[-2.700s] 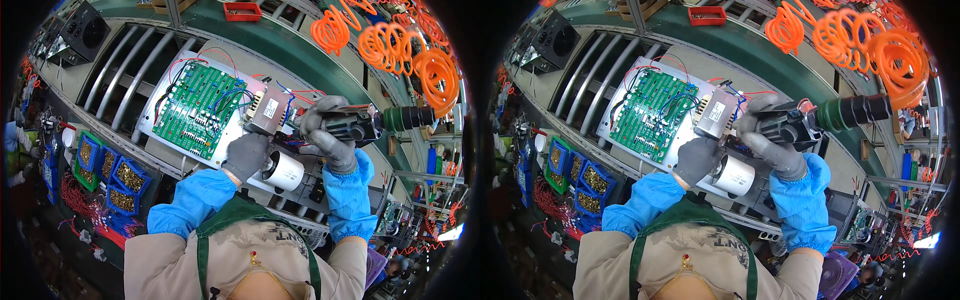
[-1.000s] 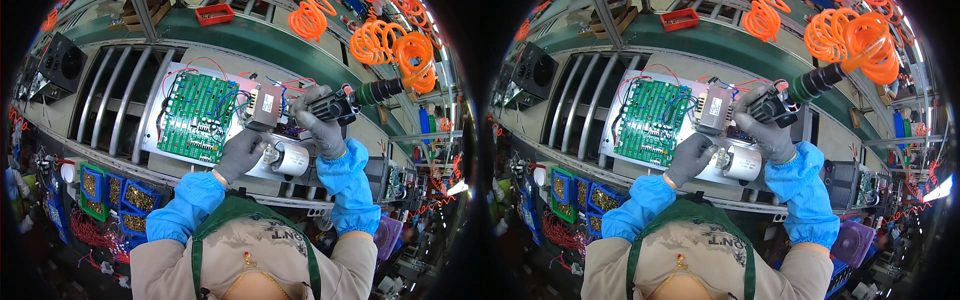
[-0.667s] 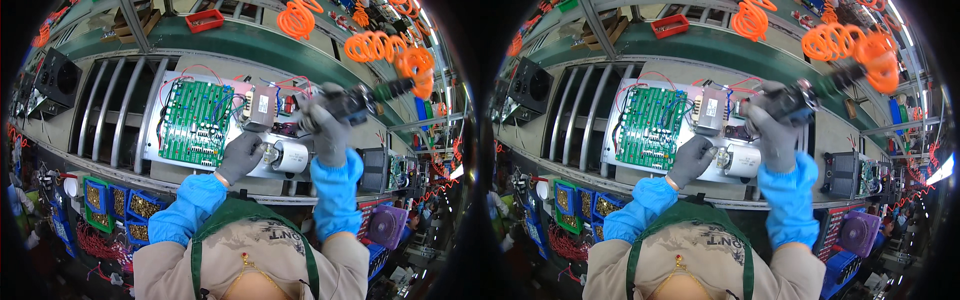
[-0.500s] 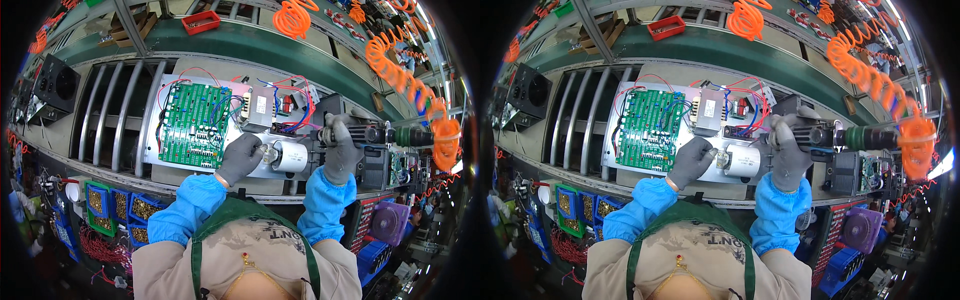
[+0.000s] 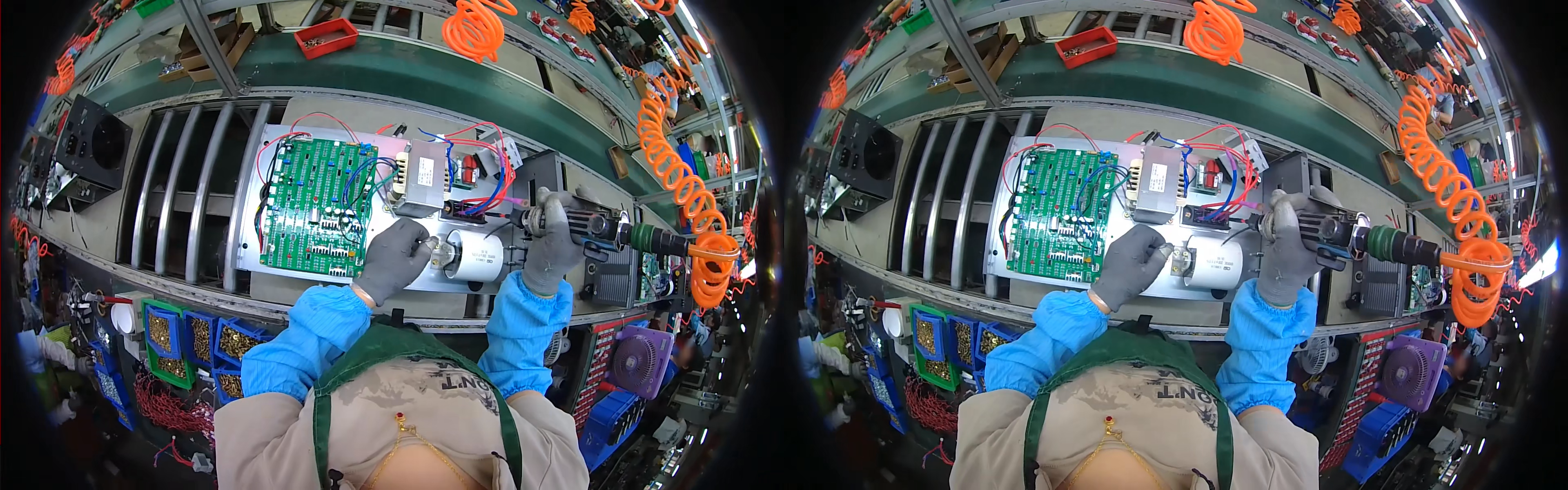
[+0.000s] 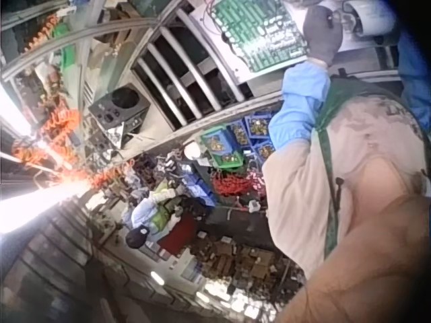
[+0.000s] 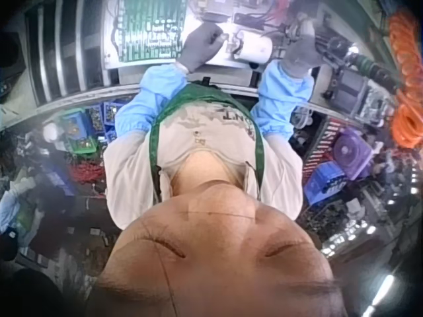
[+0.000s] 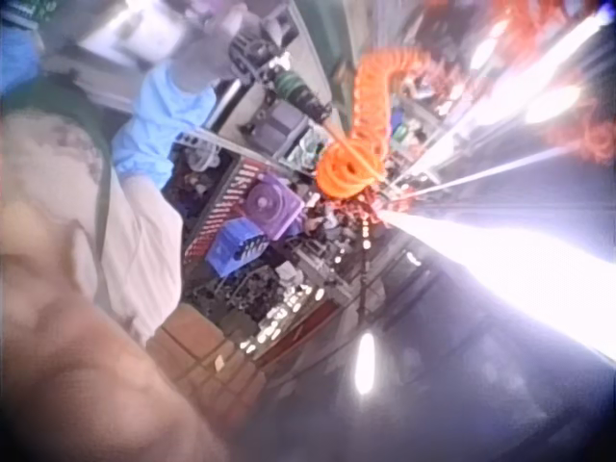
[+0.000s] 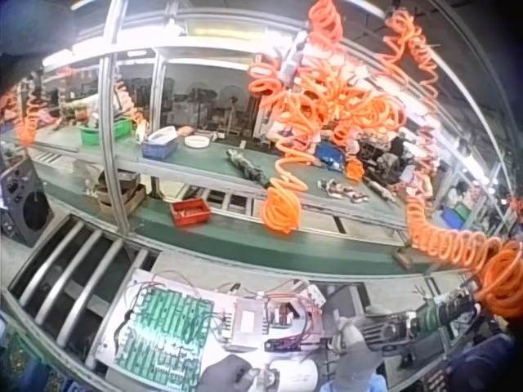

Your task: The person assembles an electronic device on a factory workbench. They use a screwdriver to secure components, connect various colored wires to a circuit board, and use a soldering iron to attach wires to a cylindrical component. The person also uses pliers to strip wire ends and organizes the wiring within the device casing.

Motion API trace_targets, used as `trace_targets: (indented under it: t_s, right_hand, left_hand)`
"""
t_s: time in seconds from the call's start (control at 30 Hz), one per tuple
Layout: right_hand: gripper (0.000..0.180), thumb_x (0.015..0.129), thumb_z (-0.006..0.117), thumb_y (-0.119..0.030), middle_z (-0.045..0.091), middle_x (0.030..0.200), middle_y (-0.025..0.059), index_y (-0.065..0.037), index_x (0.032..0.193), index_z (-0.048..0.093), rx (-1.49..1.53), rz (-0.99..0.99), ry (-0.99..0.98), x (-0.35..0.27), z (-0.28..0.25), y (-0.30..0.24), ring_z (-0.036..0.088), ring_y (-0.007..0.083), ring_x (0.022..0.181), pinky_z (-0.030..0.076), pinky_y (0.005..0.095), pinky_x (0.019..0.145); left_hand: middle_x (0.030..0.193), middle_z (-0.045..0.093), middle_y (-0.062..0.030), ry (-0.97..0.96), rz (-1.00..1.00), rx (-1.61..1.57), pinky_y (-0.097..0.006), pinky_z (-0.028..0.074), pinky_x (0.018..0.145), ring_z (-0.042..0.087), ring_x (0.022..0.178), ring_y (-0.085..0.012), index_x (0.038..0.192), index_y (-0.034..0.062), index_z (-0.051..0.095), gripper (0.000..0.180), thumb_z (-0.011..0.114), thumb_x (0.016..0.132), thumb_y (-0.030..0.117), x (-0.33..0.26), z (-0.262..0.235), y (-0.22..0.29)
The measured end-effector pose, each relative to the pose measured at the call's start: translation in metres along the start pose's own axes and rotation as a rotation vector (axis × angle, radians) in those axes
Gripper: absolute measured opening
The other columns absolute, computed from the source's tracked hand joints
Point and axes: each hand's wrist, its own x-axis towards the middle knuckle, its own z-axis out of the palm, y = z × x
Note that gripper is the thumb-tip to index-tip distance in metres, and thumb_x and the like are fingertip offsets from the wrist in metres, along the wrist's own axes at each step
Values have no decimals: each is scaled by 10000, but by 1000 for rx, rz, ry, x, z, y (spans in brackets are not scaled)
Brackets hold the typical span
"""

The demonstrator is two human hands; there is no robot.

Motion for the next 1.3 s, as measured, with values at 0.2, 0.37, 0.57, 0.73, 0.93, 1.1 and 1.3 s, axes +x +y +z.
trace_targets:
  t_s: [0.2, 0.37, 0.57, 0.73, 0.93, 1.1, 1.3]
  right_hand:
    - [469, 730, 601, 107, 612, 745, 129, 34, 1161, 433, 1, 97, -76, 6, -3, 7, 550, 133, 544, 505, 294, 587]
    - [466, 740, 592, 109, 608, 741, 124, 21, 1169, 434, 20, 171, -109, 10, -1, 4, 544, 130, 544, 478, 269, 545]
    - [397, 794, 572, 15, 591, 780, 93, 0, 1173, 456, -33, 80, -188, 8, -8, 8, 568, 150, 633, 492, 287, 626]
    - [269, 776, 584, 31, 580, 748, 85, -11, 1033, 519, -35, 227, -193, 15, -1, 9, 576, 144, 645, 486, 286, 630]
    - [106, 778, 588, 14, 594, 769, 94, -12, 874, 553, -48, 227, -125, 19, -2, 4, 579, 160, 703, 506, 320, 737]
    - [111, 787, 628, -36, 586, 717, 62, -6, 878, 572, -31, 196, -163, 18, -4, 11, 538, 120, 597, 458, 257, 580]
    - [188, 810, 642, -117, 600, 685, 28, -12, 963, 614, -52, 540, -138, 21, -26, 25, 460, 58, 512, 358, 202, 472]
  left_hand:
    - [785, 583, -101, 37, 19, -35, -355, 469, 562, 582, 607, -242, 848, 57, 604, 164, 668, 806, 202, 0, 4, -5]
    - [783, 588, -93, 20, 17, -8, -304, 489, 572, 599, 620, -185, 851, 34, 600, 167, 673, 830, 182, 0, 2, -4]
    - [783, 584, -92, 26, 21, -12, -304, 490, 571, 599, 619, -183, 854, 37, 602, 164, 671, 830, 184, -2, 3, -4]
    - [777, 580, -89, 3, 17, -2, -298, 491, 565, 599, 613, -181, 856, 41, 606, 156, 671, 826, 180, -2, 3, -4]
    - [815, 587, -99, -22, 14, -26, -357, 479, 589, 595, 646, -241, 872, 51, 609, 167, 648, 821, 205, 0, 3, -3]
    - [861, 601, -104, 7, -10, -75, -328, 508, 647, 621, 702, -202, 957, 54, 611, 202, 657, 831, 205, 0, 5, -6]
    - [956, 620, -108, -149, -43, -334, -319, 511, 746, 622, 852, -180, 1074, 46, 602, 275, 639, 865, 221, -38, -27, 28]
